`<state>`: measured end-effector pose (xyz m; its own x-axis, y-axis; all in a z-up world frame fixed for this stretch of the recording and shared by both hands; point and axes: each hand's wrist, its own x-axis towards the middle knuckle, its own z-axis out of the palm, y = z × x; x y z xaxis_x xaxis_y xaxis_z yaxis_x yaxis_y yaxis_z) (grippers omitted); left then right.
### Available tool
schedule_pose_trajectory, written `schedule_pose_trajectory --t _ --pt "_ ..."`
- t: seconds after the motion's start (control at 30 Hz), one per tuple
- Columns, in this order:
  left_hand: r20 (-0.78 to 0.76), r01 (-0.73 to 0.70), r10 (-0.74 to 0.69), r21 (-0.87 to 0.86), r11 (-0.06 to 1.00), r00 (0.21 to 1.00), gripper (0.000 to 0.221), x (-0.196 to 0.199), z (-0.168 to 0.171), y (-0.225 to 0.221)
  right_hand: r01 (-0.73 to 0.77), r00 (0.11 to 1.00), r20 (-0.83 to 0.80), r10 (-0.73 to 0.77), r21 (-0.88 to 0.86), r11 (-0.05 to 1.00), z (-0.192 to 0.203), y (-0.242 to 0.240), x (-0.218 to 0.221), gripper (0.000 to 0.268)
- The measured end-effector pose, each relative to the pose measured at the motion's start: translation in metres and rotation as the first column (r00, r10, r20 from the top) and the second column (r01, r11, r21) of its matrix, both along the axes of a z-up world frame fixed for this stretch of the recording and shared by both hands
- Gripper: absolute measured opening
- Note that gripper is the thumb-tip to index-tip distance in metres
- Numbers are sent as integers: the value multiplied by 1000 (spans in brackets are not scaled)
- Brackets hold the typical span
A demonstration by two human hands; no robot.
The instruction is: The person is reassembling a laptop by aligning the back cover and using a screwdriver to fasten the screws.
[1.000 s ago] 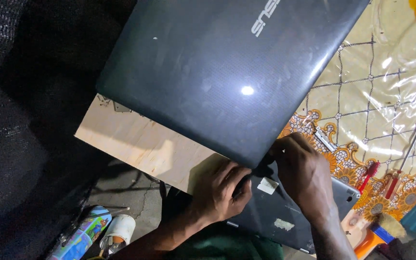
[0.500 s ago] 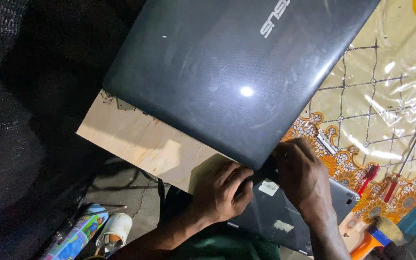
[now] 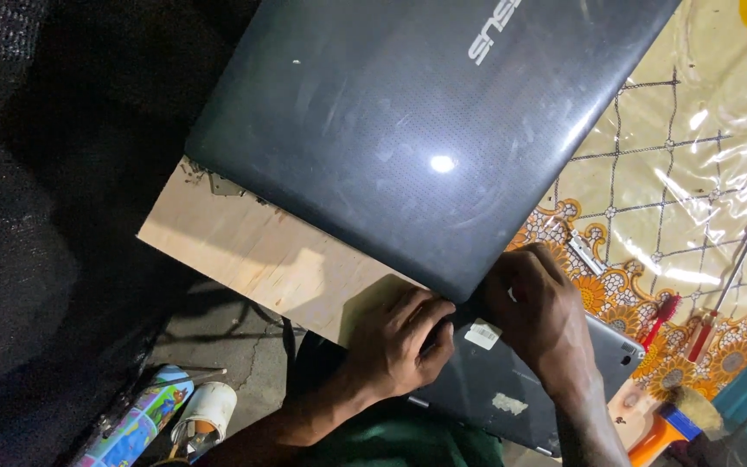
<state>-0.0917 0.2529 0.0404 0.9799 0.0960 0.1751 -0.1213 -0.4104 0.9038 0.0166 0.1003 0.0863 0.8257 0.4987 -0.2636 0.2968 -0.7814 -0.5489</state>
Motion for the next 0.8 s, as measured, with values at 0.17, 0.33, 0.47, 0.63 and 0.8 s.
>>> schedule_pose_trajectory --t 0.17,0.33,0.47,0.63,0.8 --pt "30 -12 12 -23 1000 999 12 2 -2 0 26 999 -22 -26 2 1000 -1 -4 1 8" --pt "56 -40 39 13 999 998 11 3 0 1 37 999 -29 -38 -47 998 -1 -2 3 10" --pt "16 -17 17 -21 1000 1000 12 2 -3 -1 -84 996 -44 80 -100 991 6 2 10 6" --pt "-7 5 -6 -36 999 1000 12 2 -2 0 -171 985 -23 169 -135 976 8 5 14 5" --pt "-10 -9 9 -9 1000 1000 12 1 0 0 -275 957 65 283 -111 955 16 17 17 15"
